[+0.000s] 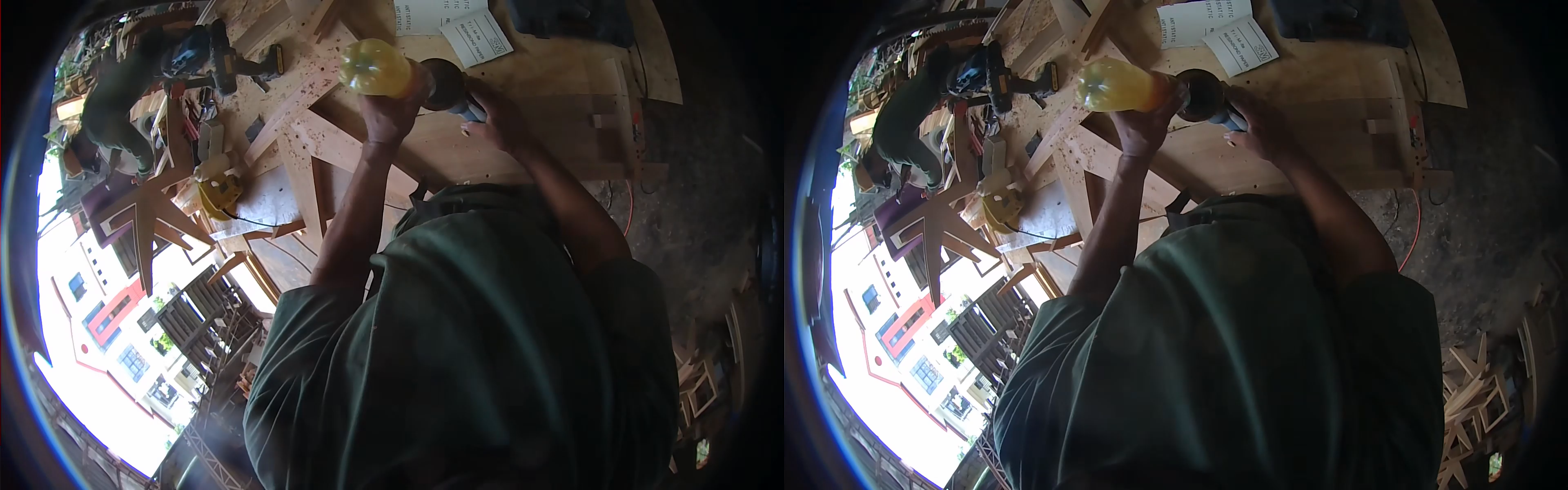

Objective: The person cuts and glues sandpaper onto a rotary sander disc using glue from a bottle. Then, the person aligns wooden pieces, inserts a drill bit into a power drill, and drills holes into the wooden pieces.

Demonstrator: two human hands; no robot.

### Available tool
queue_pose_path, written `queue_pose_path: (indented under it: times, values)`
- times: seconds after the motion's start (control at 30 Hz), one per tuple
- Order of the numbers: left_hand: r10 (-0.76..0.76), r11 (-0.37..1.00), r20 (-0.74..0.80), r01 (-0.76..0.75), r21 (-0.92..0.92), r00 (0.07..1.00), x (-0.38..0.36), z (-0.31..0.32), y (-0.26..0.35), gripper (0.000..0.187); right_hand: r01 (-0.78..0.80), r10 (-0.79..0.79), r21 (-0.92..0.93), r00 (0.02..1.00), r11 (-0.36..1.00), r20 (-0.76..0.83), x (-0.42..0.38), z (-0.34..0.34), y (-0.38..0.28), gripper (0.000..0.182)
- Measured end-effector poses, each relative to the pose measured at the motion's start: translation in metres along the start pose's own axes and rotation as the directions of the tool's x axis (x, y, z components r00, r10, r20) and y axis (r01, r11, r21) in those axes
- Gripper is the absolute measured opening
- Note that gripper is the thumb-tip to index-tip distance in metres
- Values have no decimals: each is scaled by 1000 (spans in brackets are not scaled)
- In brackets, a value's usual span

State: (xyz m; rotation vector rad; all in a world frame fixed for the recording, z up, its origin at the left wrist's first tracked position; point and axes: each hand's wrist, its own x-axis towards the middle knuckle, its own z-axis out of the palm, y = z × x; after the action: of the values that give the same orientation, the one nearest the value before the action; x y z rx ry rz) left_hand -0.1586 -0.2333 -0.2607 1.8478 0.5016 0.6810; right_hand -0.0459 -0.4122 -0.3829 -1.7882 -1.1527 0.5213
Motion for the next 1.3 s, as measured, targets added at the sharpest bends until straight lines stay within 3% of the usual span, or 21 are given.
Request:
queue_pose_path:
  times: [0.1,0.13,0.23,0.27,0.37,0.4,0.5,0.53,0.63,0.67,0.77,0.9,0.93,1.03,1.07,1.17,1.2,1.3]
  values:
    - [54,998,-28,-53,42,998,27,7,-44,27,4,-3,-15,1000,1000,20,-3,1,8,84]
    - [-13,989,-54,21,147,998,39,10,-40,29,8,-7,-18,1000,1000,25,-3,3,10,84]
    - [21,950,-18,-14,310,1000,54,9,-22,35,-30,25,60,997,998,75,0,-2,3,86]
    - [98,940,-40,-79,333,994,53,5,-21,29,-41,37,61,996,997,81,1,-4,0,87]
    - [-122,991,53,124,-50,991,40,-17,-42,23,-73,69,54,995,996,74,-1,-8,-7,88]
    - [26,999,43,-27,18,999,32,-24,-34,19,-75,72,42,995,996,64,-1,-8,-8,89]
    - [-82,981,67,92,-171,994,9,-30,-19,20,-89,88,8,993,996,75,-1,-6,-9,92]
    - [-21,1000,91,21,7,996,-1,-34,-28,22,-93,93,-9,992,996,82,1,-7,-8,92]
    - [86,956,138,-121,266,987,-12,-29,-12,22,-103,101,8,991,995,91,1,-8,-11,92]
    - [95,944,191,-150,294,977,-8,-31,-19,30,-93,91,17,993,996,79,3,-8,-10,92]
    - [-8,975,-13,10,222,1000,14,-24,-42,24,-79,76,35,995,996,71,-3,-7,-11,89]
    - [178,938,68,-190,288,982,-24,-15,-16,22,-97,97,-6,994,995,59,4,-12,-14,85]
    - [78,968,124,-105,226,989,-33,-14,6,25,-119,120,-17,991,993,63,1,-11,-16,85]
    - [10,966,81,-30,256,997,-32,-22,-17,28,-42,43,-73,999,996,16,0,-11,-17,86]
    - [-177,983,-59,179,35,982,-25,-19,3,27,-63,65,-43,997,997,39,-3,-10,-17,87]
    - [-148,989,-85,148,-9,985,-8,-8,-26,30,-92,91,18,993,996,73,2,-11,-13,90]
    - [107,956,-63,-85,279,992,-18,-2,-18,35,-99,96,27,992,995,76,-1,-10,-14,91]
    - [134,920,153,-180,347,979,-28,4,-10,39,-57,56,8,998,998,36,4,-6,-8,88]
